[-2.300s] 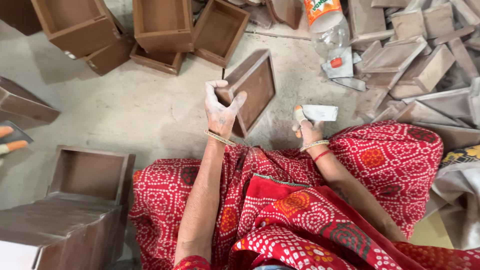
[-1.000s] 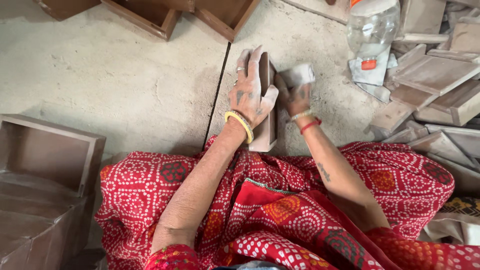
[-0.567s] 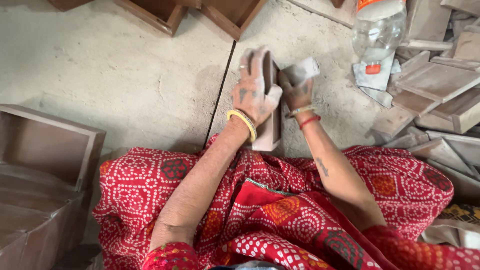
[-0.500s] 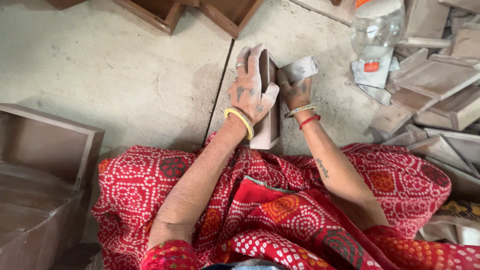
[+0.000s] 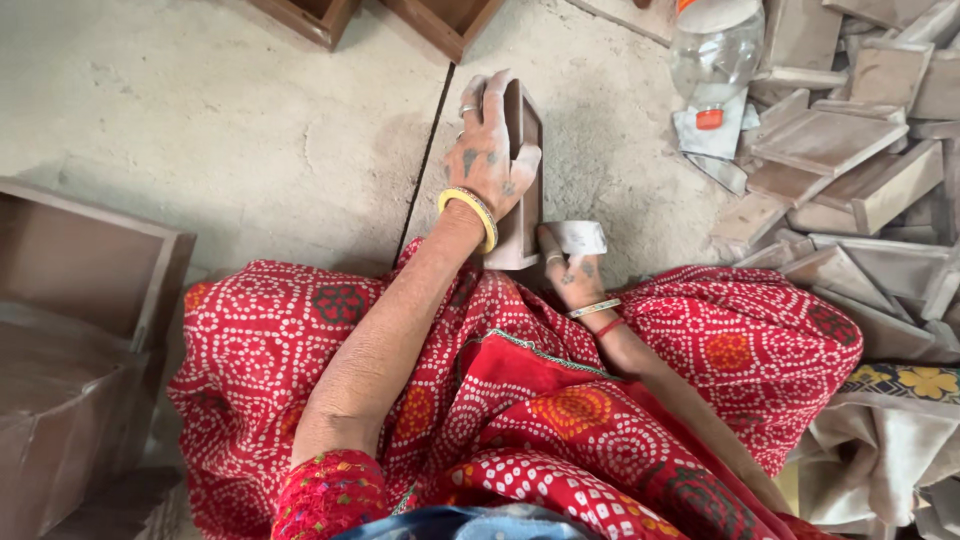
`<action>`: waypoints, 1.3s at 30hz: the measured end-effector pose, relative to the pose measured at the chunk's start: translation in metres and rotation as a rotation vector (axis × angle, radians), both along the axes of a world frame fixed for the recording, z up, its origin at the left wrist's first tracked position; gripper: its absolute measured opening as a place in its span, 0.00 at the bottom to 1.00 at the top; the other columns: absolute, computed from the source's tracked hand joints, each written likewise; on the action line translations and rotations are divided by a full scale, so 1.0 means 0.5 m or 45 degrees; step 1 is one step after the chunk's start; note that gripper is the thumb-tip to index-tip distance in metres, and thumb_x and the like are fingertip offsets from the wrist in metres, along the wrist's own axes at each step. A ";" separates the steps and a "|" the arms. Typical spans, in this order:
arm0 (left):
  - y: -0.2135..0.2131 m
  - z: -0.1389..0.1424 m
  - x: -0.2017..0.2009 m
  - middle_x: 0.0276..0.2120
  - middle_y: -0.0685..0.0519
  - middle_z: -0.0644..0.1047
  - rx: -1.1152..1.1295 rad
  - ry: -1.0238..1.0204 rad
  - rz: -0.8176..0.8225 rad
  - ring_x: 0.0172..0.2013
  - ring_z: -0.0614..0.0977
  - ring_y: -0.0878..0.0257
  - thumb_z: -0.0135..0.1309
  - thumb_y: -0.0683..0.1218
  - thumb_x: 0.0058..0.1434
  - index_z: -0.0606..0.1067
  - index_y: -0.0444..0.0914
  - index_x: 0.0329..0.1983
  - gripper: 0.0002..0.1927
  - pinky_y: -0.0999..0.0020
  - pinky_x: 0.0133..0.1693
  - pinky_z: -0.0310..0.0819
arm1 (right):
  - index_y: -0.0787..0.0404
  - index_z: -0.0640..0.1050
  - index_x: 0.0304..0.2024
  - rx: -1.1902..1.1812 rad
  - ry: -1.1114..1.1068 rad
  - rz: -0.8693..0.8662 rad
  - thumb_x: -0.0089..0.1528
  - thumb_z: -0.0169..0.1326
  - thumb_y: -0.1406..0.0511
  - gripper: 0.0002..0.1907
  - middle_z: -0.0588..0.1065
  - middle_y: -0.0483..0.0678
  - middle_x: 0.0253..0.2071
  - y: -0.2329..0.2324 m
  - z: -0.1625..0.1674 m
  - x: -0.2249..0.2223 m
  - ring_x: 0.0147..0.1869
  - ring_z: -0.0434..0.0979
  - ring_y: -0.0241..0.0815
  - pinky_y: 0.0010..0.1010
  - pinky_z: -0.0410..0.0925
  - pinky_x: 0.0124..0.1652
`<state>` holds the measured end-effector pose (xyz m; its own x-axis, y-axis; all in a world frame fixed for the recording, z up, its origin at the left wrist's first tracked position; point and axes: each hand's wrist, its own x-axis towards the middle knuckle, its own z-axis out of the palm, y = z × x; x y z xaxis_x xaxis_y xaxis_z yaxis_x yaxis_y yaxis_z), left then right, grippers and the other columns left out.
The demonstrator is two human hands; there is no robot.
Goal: The person sits on the floor and sands small wooden boxes using a sanding block. They hold each box with one hand and rub the surfaces with the other, turning the boxes to reach different sides. Finished boxes are placed in a stack nearby.
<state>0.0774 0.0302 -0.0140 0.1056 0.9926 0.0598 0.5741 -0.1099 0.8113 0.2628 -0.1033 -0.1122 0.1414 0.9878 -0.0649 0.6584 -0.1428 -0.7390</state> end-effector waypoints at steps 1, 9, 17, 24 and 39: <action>-0.001 -0.001 -0.006 0.73 0.39 0.56 -0.056 -0.018 -0.004 0.56 0.78 0.41 0.57 0.47 0.53 0.53 0.47 0.73 0.44 0.51 0.53 0.75 | 0.62 0.82 0.43 -0.099 0.090 -0.056 0.66 0.57 0.63 0.10 0.79 0.55 0.33 0.000 0.009 -0.005 0.35 0.79 0.54 0.43 0.70 0.40; 0.004 -0.015 -0.017 0.71 0.38 0.58 0.036 -0.105 0.039 0.61 0.74 0.38 0.59 0.46 0.51 0.55 0.46 0.72 0.44 0.51 0.57 0.74 | 0.61 0.80 0.50 0.209 -0.095 0.049 0.66 0.54 0.63 0.13 0.79 0.56 0.43 0.055 0.038 -0.028 0.45 0.80 0.55 0.42 0.72 0.47; 0.002 0.006 -0.012 0.70 0.38 0.58 -0.006 -0.151 0.036 0.60 0.74 0.38 0.57 0.44 0.50 0.57 0.45 0.70 0.43 0.51 0.56 0.75 | 0.55 0.75 0.66 0.649 -1.192 0.543 0.64 0.52 0.68 0.26 0.74 0.56 0.57 0.257 -0.036 0.039 0.61 0.72 0.58 0.51 0.64 0.61; 0.006 0.012 -0.017 0.69 0.39 0.60 -0.014 -0.146 0.016 0.60 0.75 0.39 0.56 0.44 0.48 0.58 0.43 0.70 0.43 0.53 0.53 0.78 | 0.60 0.81 0.49 0.164 -0.030 0.097 0.67 0.55 0.65 0.10 0.79 0.53 0.49 0.221 0.045 -0.011 0.54 0.78 0.51 0.42 0.69 0.56; 0.005 -0.017 -0.021 0.68 0.35 0.61 0.020 -0.113 0.037 0.61 0.73 0.37 0.59 0.47 0.51 0.56 0.44 0.70 0.42 0.50 0.58 0.73 | 0.58 0.80 0.57 0.447 -0.495 0.332 0.67 0.48 0.66 0.18 0.78 0.58 0.48 0.053 -0.035 0.022 0.52 0.76 0.58 0.47 0.69 0.51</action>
<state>0.0667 0.0325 -0.0223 0.0706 0.9940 0.0833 0.5033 -0.1076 0.8574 0.2739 -0.0769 -0.1296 -0.1614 0.9461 0.2807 0.8713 0.2702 -0.4097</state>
